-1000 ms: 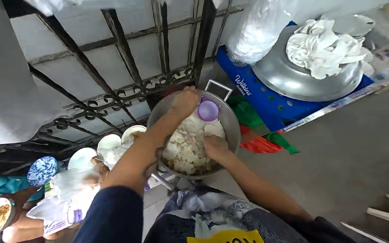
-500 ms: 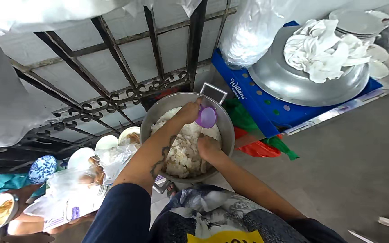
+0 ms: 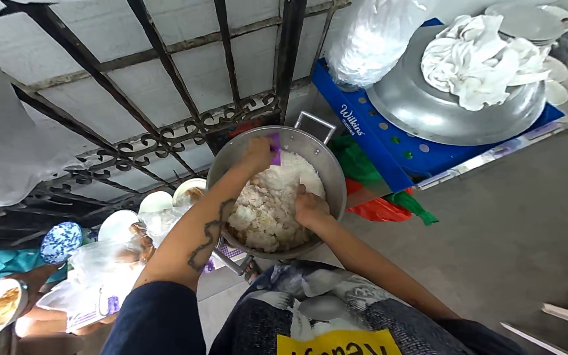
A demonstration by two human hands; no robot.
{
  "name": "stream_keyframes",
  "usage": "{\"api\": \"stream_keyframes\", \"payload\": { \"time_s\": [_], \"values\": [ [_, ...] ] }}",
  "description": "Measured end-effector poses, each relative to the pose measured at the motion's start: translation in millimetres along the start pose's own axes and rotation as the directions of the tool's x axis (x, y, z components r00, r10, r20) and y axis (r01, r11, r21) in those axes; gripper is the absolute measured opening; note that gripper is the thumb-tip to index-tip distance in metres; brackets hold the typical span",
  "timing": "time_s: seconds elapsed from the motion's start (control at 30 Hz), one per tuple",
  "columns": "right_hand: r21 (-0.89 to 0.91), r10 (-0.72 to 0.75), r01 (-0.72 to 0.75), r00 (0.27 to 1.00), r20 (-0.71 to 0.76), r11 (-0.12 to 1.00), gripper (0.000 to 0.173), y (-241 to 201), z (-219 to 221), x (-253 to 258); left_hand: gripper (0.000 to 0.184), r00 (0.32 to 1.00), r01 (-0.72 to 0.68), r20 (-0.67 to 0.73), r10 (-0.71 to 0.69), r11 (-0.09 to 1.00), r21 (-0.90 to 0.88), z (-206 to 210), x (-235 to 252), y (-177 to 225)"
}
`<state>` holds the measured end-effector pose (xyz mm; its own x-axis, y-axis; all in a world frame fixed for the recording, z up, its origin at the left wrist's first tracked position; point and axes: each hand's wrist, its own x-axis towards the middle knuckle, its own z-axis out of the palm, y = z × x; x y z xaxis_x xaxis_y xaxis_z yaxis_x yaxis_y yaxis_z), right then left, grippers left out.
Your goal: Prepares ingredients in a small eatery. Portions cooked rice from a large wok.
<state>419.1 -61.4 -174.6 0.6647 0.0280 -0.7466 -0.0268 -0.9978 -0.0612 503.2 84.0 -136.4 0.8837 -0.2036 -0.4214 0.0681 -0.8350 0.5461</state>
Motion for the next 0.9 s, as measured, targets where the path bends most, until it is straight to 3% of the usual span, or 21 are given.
{"api": "stream_keyframes", "payload": {
  "time_s": [0.13,0.23,0.43,0.7,0.9],
  "values": [
    [0.219,0.028,0.012,0.984,-0.175,0.976,0.072,11,-21,-5,0.044,0.996,0.092,-0.026,-0.091,0.996,0.02,0,-4,-23],
    [0.321,0.036,0.058,0.96,-0.277,0.945,0.072,24,-33,4,0.044,0.985,0.171,-0.035,-0.167,0.973,0.154,10,2,-29],
    [0.089,0.101,-0.089,0.986,-0.136,0.992,0.028,23,-45,6,0.044,0.976,0.218,-0.05,-0.213,0.928,0.303,17,14,-22],
    [0.326,0.054,-0.03,0.997,-0.063,0.945,0.029,11,-44,56,0.045,0.995,0.097,0.011,-0.101,0.976,0.197,8,25,-49],
    [0.267,-0.047,0.071,0.994,-0.098,0.961,0.022,-39,-47,49,0.044,0.992,0.125,-0.003,-0.125,0.986,0.107,18,23,-48]
  ]
}}
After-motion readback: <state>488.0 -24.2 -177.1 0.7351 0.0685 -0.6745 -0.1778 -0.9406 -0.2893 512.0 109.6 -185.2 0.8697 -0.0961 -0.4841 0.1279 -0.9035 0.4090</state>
